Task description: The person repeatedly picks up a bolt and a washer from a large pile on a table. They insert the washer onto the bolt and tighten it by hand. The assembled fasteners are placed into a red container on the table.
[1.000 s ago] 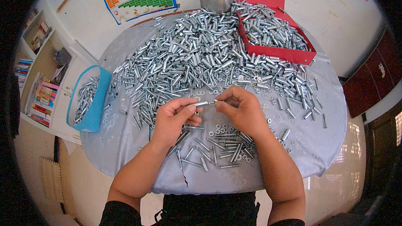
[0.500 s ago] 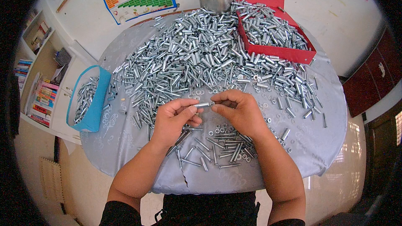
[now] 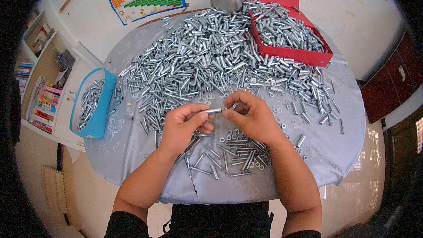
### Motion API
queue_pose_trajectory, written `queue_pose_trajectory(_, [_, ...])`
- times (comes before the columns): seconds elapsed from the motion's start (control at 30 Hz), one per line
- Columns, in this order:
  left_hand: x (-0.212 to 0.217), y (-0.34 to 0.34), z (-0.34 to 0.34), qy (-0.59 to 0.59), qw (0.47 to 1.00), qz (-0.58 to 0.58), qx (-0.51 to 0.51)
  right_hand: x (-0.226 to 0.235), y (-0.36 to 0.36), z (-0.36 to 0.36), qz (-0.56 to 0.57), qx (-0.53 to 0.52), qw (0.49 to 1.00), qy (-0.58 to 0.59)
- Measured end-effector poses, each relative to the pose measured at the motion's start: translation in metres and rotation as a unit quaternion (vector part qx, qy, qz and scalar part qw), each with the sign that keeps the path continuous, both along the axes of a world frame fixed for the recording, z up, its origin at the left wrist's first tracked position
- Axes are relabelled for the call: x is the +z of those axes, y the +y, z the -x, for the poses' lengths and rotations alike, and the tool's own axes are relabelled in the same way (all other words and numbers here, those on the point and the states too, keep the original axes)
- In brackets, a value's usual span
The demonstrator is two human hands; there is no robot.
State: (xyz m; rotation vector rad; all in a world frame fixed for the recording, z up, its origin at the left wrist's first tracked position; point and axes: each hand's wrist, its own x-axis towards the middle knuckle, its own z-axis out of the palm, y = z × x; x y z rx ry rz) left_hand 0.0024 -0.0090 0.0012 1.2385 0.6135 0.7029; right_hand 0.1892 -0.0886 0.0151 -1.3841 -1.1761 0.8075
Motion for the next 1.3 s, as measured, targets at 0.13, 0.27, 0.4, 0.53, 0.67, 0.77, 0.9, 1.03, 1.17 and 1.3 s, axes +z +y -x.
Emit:
queue_pose_trajectory(0.13, [0.002,-0.001,-0.001,0.003,1.000,0.002,-0.009,-0.009,-0.002,-0.016,0.078,0.057,0.993,-0.068])
queue_pose_trajectory(0.27, [0.003,-0.001,0.000,0.005,1.000,0.009,-0.004,-0.001,-0.001,-0.004,0.037,0.036,0.997,0.056])
queue_pose_trajectory(0.4, [0.002,-0.001,-0.001,0.000,1.000,0.005,-0.005,-0.009,-0.002,-0.011,0.051,0.068,0.996,-0.038])
queue_pose_trajectory(0.53, [0.003,-0.002,-0.002,0.004,1.000,0.010,-0.008,-0.004,-0.002,-0.012,0.090,0.064,0.993,-0.032])
queue_pose_trajectory(0.67, [0.001,-0.001,-0.001,0.002,1.000,0.006,-0.013,-0.011,0.000,-0.001,0.008,0.020,1.000,-0.001])
queue_pose_trajectory(0.77, [0.000,-0.001,-0.001,0.002,1.000,0.006,-0.013,-0.009,-0.002,-0.011,0.072,0.089,0.993,-0.021])
queue_pose_trajectory(0.9, [0.001,-0.002,-0.003,0.014,1.000,0.006,-0.021,-0.005,-0.004,-0.011,0.104,0.086,0.990,-0.033])
queue_pose_trajectory(1.03, [-0.003,-0.002,-0.001,0.006,0.999,0.002,-0.032,-0.009,-0.003,-0.004,0.053,0.073,0.995,-0.030])
queue_pose_trajectory(1.17, [-0.002,-0.002,-0.001,0.009,0.999,0.008,-0.031,-0.007,-0.004,-0.011,0.096,0.105,0.987,-0.080])
queue_pose_trajectory(1.3, [0.000,-0.003,-0.002,0.010,0.999,0.009,-0.035,-0.002,-0.004,-0.008,0.100,0.088,0.990,-0.036])
